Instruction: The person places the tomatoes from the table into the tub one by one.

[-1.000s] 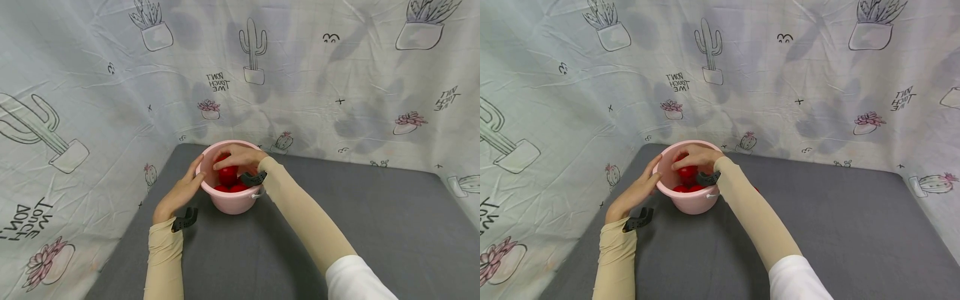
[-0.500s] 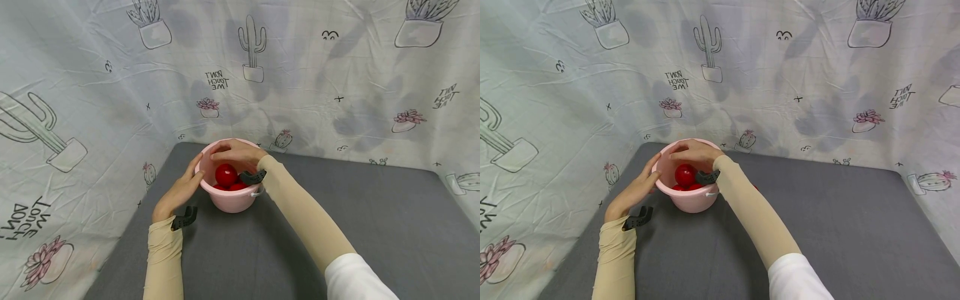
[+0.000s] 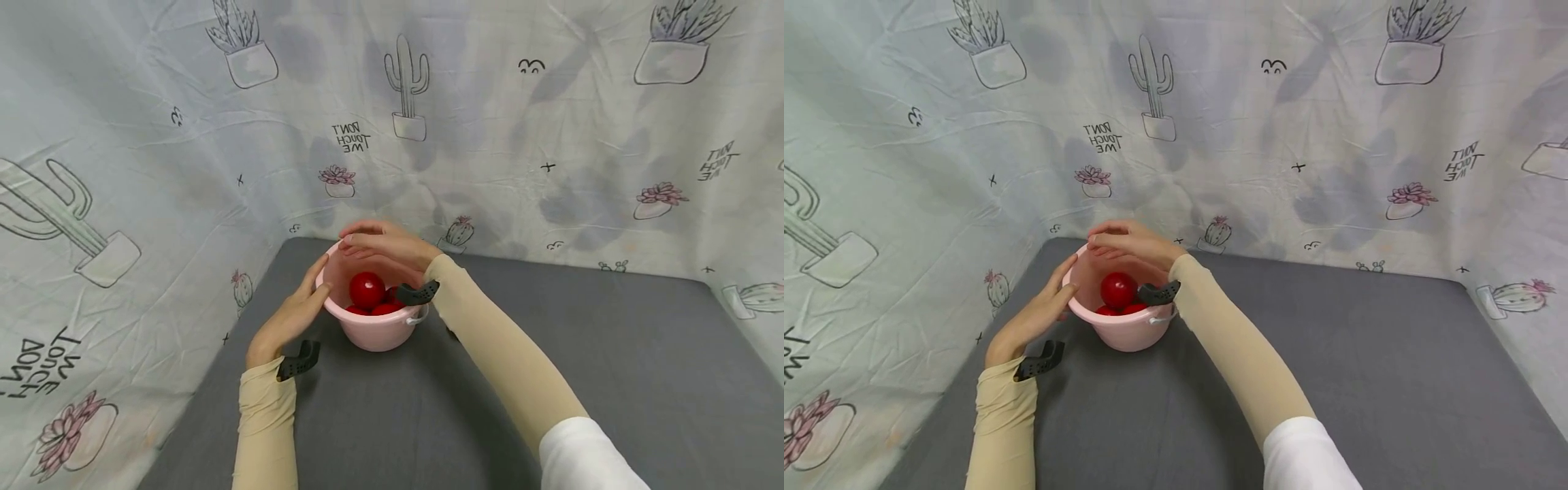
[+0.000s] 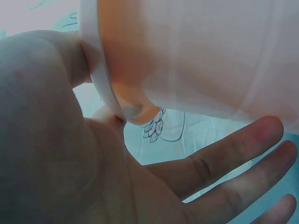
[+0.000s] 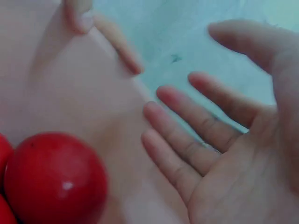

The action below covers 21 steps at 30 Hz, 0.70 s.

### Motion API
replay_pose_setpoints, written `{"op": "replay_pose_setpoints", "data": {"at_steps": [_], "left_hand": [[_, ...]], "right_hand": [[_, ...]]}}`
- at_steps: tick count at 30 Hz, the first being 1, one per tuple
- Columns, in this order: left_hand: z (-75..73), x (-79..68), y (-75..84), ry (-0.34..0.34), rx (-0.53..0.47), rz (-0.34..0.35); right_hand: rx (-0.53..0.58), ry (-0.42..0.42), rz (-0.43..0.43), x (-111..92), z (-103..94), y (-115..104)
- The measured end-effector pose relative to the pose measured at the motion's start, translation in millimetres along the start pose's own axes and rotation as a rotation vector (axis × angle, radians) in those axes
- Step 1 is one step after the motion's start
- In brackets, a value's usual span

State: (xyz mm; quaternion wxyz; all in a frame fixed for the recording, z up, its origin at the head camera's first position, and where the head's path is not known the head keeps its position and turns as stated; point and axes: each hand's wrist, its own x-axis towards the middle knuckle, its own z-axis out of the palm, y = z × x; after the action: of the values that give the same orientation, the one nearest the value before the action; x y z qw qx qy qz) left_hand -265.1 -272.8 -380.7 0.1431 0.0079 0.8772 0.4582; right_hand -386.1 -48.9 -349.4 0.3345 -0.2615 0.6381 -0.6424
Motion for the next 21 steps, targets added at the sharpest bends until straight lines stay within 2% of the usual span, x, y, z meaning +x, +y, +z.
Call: {"op": "replay_pose_setpoints", "data": {"at_steps": [6,8,11,14,16,21], "left_hand": [[1.8,-1.1,1.4,0.022,-0.002,-0.007],[1.6,-1.8,1.4,0.029,0.005,0.003],[2.0,-2.4,1.2,0.028,0.0,0.011],[2.7,-2.7,0.5,0.021,0.007,0.02],[3.0,-2.6,0.2,0.019,0.011,0.02],[3.1,-1.4,1.2,0.017,0.001,0.006]], "right_hand": [[0.08,0.13,-0.295,-45.3,-28.6,-8.4],[0.136,0.193,-0.366,-65.0,-42.0,-4.1],[0.241,0.286,-0.45,-96.7,-64.2,16.0],[0.357,0.376,-0.49,-126.3,-82.5,47.9],[0.407,0.427,-0.483,-141.6,-90.2,71.6],[0.459,0.491,-0.405,-158.2,-94.0,121.3]]}}
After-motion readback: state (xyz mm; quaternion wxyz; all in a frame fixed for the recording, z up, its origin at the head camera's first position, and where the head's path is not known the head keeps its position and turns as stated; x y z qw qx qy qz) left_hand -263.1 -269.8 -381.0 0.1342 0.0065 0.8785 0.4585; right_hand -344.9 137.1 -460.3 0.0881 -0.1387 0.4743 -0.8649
